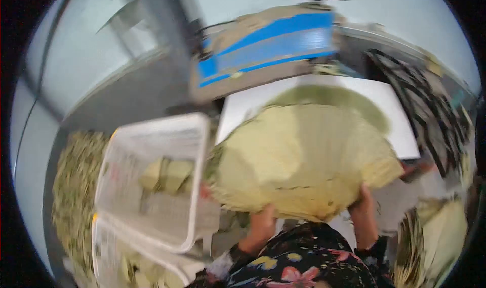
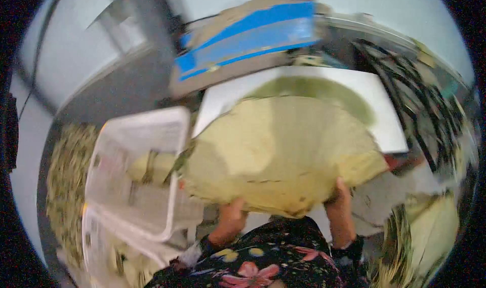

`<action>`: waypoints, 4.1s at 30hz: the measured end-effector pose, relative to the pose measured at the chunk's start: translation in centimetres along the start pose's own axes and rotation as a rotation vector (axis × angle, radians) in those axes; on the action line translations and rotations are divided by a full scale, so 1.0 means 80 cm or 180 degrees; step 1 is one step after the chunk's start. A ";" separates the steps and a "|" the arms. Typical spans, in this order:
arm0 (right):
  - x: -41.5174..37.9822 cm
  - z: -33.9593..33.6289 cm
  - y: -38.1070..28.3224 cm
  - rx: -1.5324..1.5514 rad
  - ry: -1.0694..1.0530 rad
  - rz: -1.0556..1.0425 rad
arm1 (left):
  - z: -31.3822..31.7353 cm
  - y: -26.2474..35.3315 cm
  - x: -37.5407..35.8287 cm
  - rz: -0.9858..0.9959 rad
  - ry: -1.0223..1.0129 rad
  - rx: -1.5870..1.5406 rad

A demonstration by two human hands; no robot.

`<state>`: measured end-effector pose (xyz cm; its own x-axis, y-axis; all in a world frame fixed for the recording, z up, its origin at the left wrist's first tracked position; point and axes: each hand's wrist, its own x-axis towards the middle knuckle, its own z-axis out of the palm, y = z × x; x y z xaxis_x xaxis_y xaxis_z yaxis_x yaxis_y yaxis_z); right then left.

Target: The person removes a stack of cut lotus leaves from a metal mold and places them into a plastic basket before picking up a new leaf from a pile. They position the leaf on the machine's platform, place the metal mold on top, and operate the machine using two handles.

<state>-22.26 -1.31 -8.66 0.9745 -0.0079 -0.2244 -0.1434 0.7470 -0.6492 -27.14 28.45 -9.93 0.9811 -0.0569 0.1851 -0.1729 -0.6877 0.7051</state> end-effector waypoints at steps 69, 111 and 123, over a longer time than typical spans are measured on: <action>0.149 -0.006 -0.166 -0.1523 0.0393 -0.0169 | -0.079 -0.048 0.287 -0.1786 -0.0728 -0.1738; 0.171 -0.288 -0.481 -0.7492 0.3383 -0.0487 | 0.073 0.125 0.272 0.1930 -0.0940 0.0969; 0.171 -0.315 -0.472 -0.6230 0.2176 -0.1568 | 0.080 0.108 0.264 0.2046 -0.0757 0.0617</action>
<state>-7.86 -46.37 -5.51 0.8432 -0.4539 0.2881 -0.3493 -0.8699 -0.3481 -7.35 16.67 -4.33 0.6863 -0.6357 0.3535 -0.7268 -0.5800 0.3679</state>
